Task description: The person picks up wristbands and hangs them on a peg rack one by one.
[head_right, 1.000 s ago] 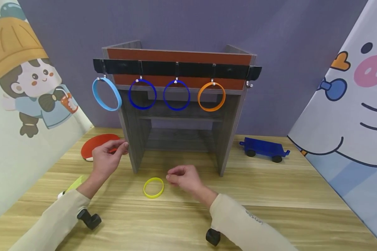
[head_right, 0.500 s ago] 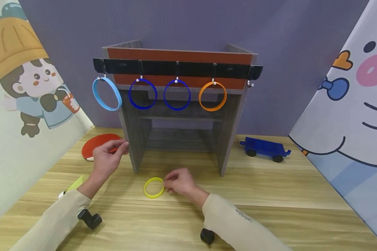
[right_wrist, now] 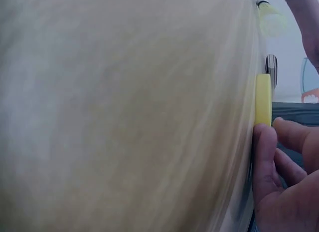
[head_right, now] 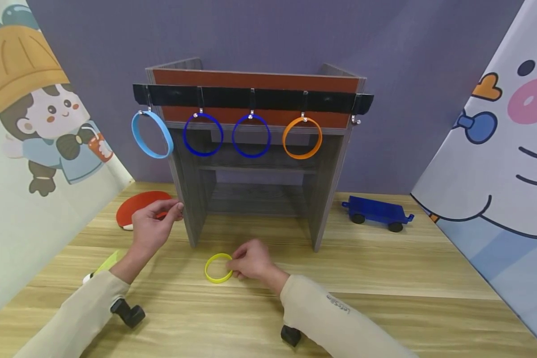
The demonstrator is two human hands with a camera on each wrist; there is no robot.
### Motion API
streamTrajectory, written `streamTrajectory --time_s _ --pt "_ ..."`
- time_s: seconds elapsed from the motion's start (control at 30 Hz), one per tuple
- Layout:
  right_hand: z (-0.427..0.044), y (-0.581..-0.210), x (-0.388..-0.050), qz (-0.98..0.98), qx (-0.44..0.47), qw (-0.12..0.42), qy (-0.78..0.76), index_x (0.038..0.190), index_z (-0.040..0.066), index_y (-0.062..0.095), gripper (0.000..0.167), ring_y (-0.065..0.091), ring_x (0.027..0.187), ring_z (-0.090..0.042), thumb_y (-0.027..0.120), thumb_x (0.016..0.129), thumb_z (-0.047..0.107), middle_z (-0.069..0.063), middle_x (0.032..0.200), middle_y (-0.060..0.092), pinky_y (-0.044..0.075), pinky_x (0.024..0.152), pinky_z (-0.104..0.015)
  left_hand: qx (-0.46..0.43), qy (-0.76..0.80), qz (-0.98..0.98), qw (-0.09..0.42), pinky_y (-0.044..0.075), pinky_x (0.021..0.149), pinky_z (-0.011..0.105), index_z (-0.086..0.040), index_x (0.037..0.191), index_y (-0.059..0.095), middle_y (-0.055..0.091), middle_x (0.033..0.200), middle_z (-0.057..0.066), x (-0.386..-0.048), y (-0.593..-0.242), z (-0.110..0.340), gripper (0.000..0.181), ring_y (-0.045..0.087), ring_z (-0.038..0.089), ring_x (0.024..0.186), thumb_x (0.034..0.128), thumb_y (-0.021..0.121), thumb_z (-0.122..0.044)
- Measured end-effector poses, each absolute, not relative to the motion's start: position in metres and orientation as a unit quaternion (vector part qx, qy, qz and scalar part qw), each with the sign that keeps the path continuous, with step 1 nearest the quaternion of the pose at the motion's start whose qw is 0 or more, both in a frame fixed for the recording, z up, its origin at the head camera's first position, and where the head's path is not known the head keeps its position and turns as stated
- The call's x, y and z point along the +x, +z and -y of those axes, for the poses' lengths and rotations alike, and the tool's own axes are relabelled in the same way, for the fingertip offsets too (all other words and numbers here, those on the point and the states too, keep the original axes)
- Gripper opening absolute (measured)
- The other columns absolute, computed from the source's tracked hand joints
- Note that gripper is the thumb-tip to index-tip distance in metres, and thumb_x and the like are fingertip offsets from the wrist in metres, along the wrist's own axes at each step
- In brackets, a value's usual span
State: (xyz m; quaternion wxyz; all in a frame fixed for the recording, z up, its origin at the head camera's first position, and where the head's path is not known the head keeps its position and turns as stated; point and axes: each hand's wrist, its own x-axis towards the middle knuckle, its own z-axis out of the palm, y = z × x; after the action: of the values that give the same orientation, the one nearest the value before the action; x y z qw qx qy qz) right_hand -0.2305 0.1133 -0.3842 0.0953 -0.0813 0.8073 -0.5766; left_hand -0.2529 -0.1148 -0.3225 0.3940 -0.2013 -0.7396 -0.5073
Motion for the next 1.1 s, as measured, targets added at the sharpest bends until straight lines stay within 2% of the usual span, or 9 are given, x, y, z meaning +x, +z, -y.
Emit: streamTrajectory --time_s 0.2,0.53,0.8,1.1 --pt "-0.109 -0.382 -0.23 -0.822 -0.068 0.083 -0.56 0.082 -0.006 0.065 0.013 0.062 0.05 -0.017 0.076 0.076 -0.003 -0.012 0.062 0.063 0.054 0.047 -0.03 -0.193 -0.506 0.745 0.39 0.047 0.057 0.012 0.009 0.086 0.071 0.066 0.069 0.016 -0.252 -0.323 0.115 0.007 0.063 0.025 0.058 0.079 0.072 0.007" --pt "-0.109 -0.379 -0.228 -0.815 -0.042 0.098 -0.569 0.083 -0.008 0.065 0.013 0.063 0.051 -0.018 0.071 0.072 -0.01 -0.014 0.065 0.062 0.054 0.049 -0.03 -0.198 -0.507 0.742 0.391 0.048 0.057 0.013 0.009 0.085 0.07 0.066 0.069 0.016 -0.252 -0.324 0.115 0.007 0.063 0.026 0.058 0.0788 0.072 0.008" --pt "-0.123 -0.379 -0.221 -0.805 -0.046 0.115 -0.58 0.086 -0.007 0.066 0.014 0.064 0.055 -0.02 0.069 0.073 -0.011 -0.015 0.07 0.061 0.055 0.052 -0.032 -0.209 -0.515 0.733 0.392 0.049 0.058 0.013 0.01 0.084 0.07 0.066 0.069 0.017 -0.254 -0.325 0.115 0.007 0.064 0.021 0.057 0.078 0.072 0.01" --pt "-0.144 -0.378 -0.209 -0.772 -0.067 0.108 -0.623 0.085 -0.013 0.063 0.012 0.064 0.056 -0.02 0.064 0.074 -0.014 -0.013 0.069 0.061 0.056 0.055 -0.033 -0.211 -0.509 0.734 0.396 0.049 0.057 0.013 0.01 0.085 0.07 0.066 0.069 0.017 -0.254 -0.324 0.116 0.007 0.064 0.026 0.057 0.0782 0.072 0.01"
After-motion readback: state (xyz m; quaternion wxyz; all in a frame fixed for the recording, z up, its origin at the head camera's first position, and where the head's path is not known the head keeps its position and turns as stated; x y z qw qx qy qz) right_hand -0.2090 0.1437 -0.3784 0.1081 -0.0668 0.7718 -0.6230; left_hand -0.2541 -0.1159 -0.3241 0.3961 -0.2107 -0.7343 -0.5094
